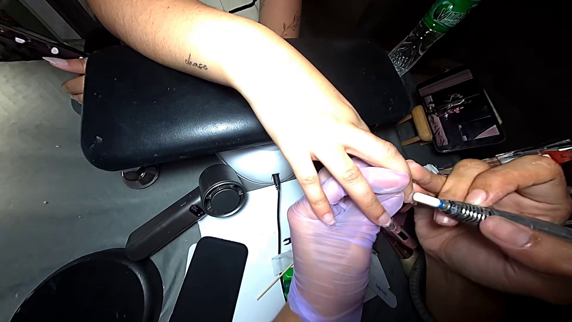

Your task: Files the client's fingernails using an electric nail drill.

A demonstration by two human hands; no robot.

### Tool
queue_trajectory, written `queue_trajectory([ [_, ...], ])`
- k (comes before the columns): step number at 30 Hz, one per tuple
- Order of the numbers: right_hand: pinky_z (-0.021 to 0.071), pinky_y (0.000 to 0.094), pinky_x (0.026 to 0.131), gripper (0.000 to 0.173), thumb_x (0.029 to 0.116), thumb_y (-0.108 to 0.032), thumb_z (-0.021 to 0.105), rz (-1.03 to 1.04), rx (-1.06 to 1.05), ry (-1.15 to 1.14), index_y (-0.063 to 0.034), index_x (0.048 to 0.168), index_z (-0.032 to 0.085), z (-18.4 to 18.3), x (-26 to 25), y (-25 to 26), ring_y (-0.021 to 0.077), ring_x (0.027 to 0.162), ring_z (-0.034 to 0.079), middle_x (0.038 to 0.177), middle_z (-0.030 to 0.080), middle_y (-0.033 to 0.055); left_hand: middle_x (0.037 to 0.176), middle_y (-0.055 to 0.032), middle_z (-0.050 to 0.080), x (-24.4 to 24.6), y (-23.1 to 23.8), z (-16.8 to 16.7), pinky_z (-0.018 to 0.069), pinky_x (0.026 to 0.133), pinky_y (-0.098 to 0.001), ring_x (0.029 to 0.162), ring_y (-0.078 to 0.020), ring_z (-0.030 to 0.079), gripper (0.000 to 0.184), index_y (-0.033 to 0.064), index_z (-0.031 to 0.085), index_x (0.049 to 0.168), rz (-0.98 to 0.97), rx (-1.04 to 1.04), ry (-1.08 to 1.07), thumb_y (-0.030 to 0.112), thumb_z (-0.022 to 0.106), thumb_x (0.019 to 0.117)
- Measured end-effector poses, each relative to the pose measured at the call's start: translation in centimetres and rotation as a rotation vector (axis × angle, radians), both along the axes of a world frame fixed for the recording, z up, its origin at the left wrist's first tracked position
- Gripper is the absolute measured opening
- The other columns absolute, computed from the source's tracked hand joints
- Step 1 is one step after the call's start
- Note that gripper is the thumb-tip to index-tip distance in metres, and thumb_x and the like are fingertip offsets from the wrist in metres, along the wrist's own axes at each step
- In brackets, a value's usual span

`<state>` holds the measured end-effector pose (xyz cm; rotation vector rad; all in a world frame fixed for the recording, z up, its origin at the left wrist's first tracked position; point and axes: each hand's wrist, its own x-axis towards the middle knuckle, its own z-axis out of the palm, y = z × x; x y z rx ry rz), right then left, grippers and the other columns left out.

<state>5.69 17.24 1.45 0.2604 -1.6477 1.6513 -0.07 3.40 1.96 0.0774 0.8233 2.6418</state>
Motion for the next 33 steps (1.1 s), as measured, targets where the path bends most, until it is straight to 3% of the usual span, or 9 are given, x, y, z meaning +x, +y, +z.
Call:
queue_trajectory([
  [19, 0.065, 0.0385, 0.088, 0.013, 0.0914, -0.022, 0.072, -0.037, 0.085, -0.026, -0.0119, 0.1, 0.068, 0.1, 0.3, 0.1, 0.0157, 0.08, 0.073, 0.082, 0.069, -0.0028, 0.086, -0.0114, 0.076, 0.0, -0.1, 0.1, 0.0622, 0.082, -0.0297, 0.084, -0.0153, 0.075, 0.023, -0.0047, 0.071, 0.095, 0.014, -0.037, -0.003, -0.019, 0.07, 0.0768],
  [23, 0.0637, 0.0388, 0.088, 0.011, 0.0926, -0.022, 0.07, 0.032, -0.022, -0.027, -0.0116, 0.097, 0.067, 0.5, 0.3, 0.0, 0.0153, 0.078, 0.072, 0.078, 0.067, -0.0022, 0.087, -0.011, 0.076, -0.1, -0.2, -0.1, 0.0618, 0.081, -0.0278, 0.085, -0.0142, 0.074, 0.022, -0.0034, 0.072, 0.095, -0.026, -0.008, 0.014, -0.018, 0.069, 0.0789],
  [27, 0.0655, 0.0383, 0.079, 0.009, 0.0917, -0.015, 0.068, 0.056, -0.227, 0.022, -0.0123, 0.1, 0.066, 2.7, 0.1, -0.6, 0.0179, 0.077, 0.073, 0.081, 0.067, 0.0007, 0.1, -0.0138, 0.075, -0.5, -0.4, -1.2, 0.06, 0.09, -0.0308, 0.098, -0.0189, 0.074, 0.018, -0.0004, 0.071, 0.103, -0.101, 0.07, 0.145, -0.006, 0.073, 0.0856],
  [29, 0.0616, 0.0267, 0.066, 0.014, 0.0936, -0.014, 0.068, 0.082, -0.286, 0.069, -0.0144, 0.106, 0.062, 4.0, 0.6, -1.7, 0.0123, 0.075, 0.069, 0.091, 0.066, 0.0008, 0.106, -0.0174, 0.075, -0.8, -0.5, -1.2, 0.0594, 0.094, -0.0341, 0.105, -0.0239, 0.073, 0.017, -0.001, 0.071, 0.104, -0.126, 0.045, 0.17, -0.005, 0.071, 0.0882],
  [31, 0.059, 0.02, 0.058, 0.021, 0.0963, -0.02, 0.068, 0.117, -0.263, 0.045, -0.0173, 0.115, 0.059, 4.5, 0.6, -4.0, 0.006, 0.071, 0.068, 0.098, 0.068, -0.0011, 0.104, -0.0165, 0.076, -0.9, -0.7, -0.8, 0.0612, 0.092, -0.0336, 0.103, -0.0243, 0.074, 0.015, -0.0008, 0.071, 0.101, -0.131, -0.031, 0.158, -0.008, 0.069, 0.0883],
  [33, 0.056, 0.0201, 0.057, 0.022, 0.0965, -0.018, 0.066, 0.086, -0.168, -0.022, -0.0165, 0.116, 0.056, 4.1, -0.2, -5.5, 0.0052, 0.07, 0.064, 0.093, 0.064, -0.0007, 0.099, -0.014, 0.077, -0.9, -1.0, -1.0, 0.0613, 0.09, -0.0333, 0.099, -0.0226, 0.075, 0.019, 0.0005, 0.072, 0.101, -0.12, -0.053, 0.126, -0.008, 0.072, 0.0839],
])
